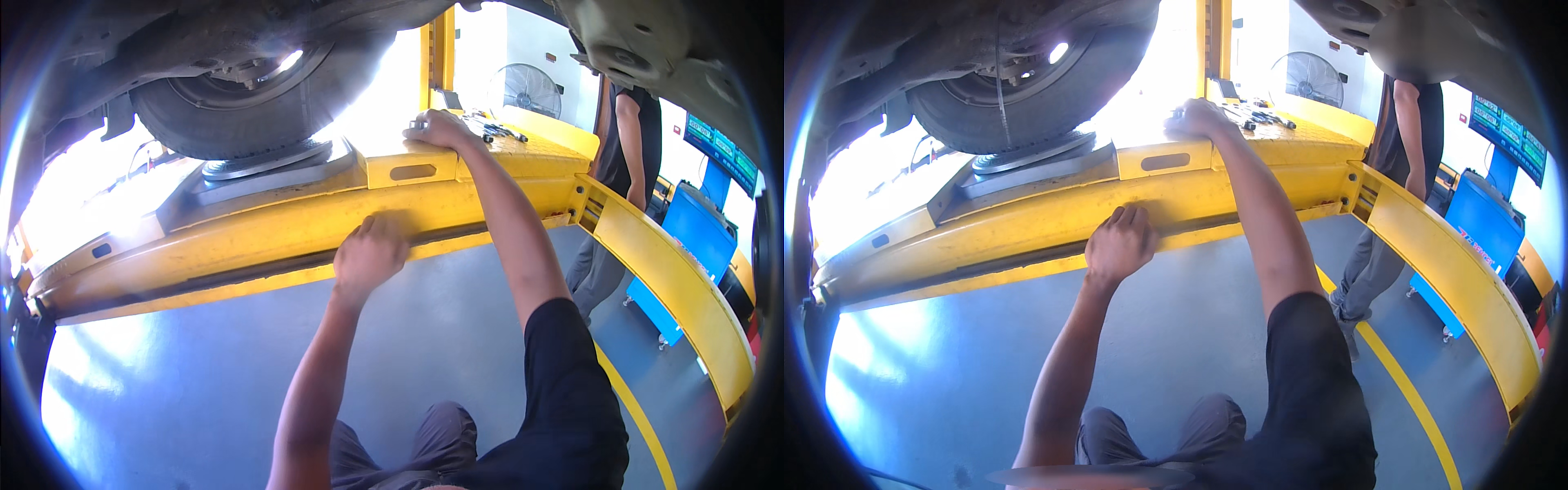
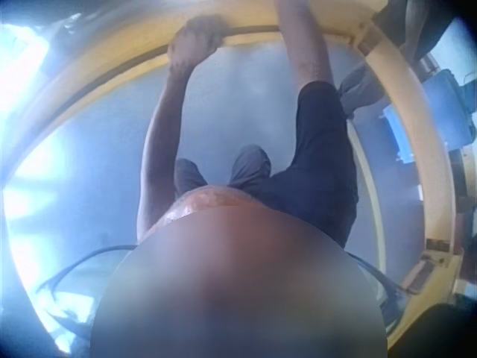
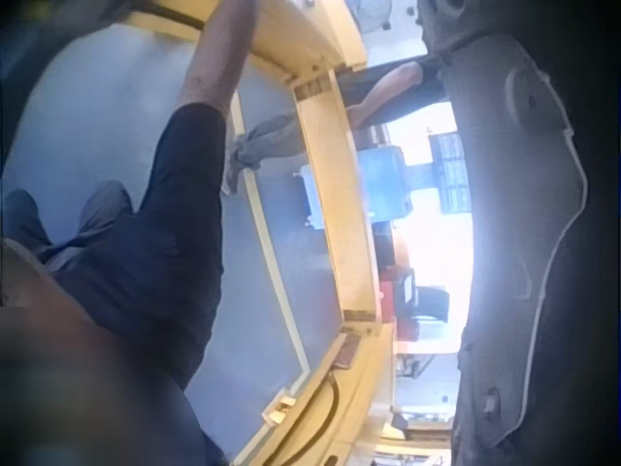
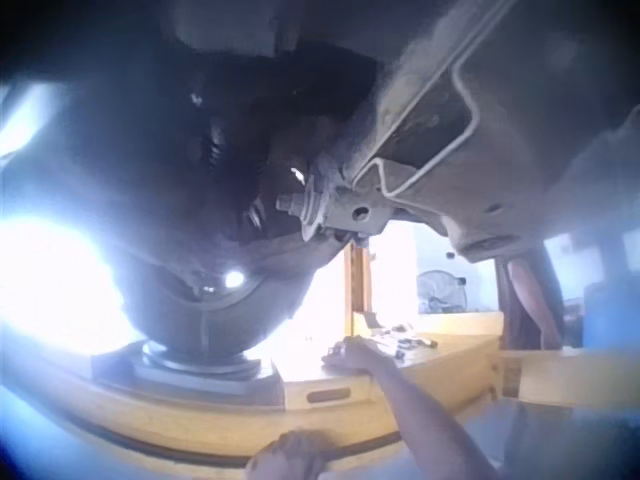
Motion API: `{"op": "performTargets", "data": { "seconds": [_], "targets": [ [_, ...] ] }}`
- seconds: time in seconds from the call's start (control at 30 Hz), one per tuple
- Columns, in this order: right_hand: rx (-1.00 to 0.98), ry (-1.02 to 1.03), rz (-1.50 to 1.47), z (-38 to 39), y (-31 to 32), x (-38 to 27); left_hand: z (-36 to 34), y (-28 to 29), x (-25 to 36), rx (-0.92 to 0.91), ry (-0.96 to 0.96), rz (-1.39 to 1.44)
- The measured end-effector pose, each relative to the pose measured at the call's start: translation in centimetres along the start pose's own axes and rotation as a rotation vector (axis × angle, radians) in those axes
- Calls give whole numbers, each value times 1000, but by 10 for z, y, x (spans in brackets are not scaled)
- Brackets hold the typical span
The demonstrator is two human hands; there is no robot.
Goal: The person sits on the floor under a raised vehicle and uses a torque wrench with an extension bar to tighten bolts on the suspension assembly. They repeatedly apply torque to the fasteners while another person works nearby.
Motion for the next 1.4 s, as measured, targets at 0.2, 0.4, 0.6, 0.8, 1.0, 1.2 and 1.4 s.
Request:
{"op": "performTargets", "data": {
  "seconds": [0.2, 0.4, 0.6, 0.8, 1.0, 1.2, 1.4],
  "targets": [
    [-14, -17, -24, 28, 3, -11, -39, 24, -8, 146, 43, 310],
    [-72, -44, -275, 19, -6, 9, -174, 8, -43, 223, -117, 337],
    [547, -109, -241, 8, 17, 41, -205, -71, -69, -496, 69, 246],
    [721, -468, -1193, 45, 29, 79, -204, -76, -64, -604, 74, 387],
    [428, 365, -1371, 89, 142, -17, -207, -80, -71, -458, -66, 483],
    [727, 950, -1336, 142, 222, -110, -206, -81, -81, -358, -78, 538],
    [849, 761, -1170, 140, 230, -128, -205, -74, -75, -145, -192, 433]
  ]
}}
Point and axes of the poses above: each hand's wrist, its own z-axis away from the middle knuckle, its own y-axis out of the back of the hand, x = y × z, the point moved 6 cm from there along -z, towards the middle knuckle, and after that the axes turned 2 degrees about y, right-handed, at the moved point
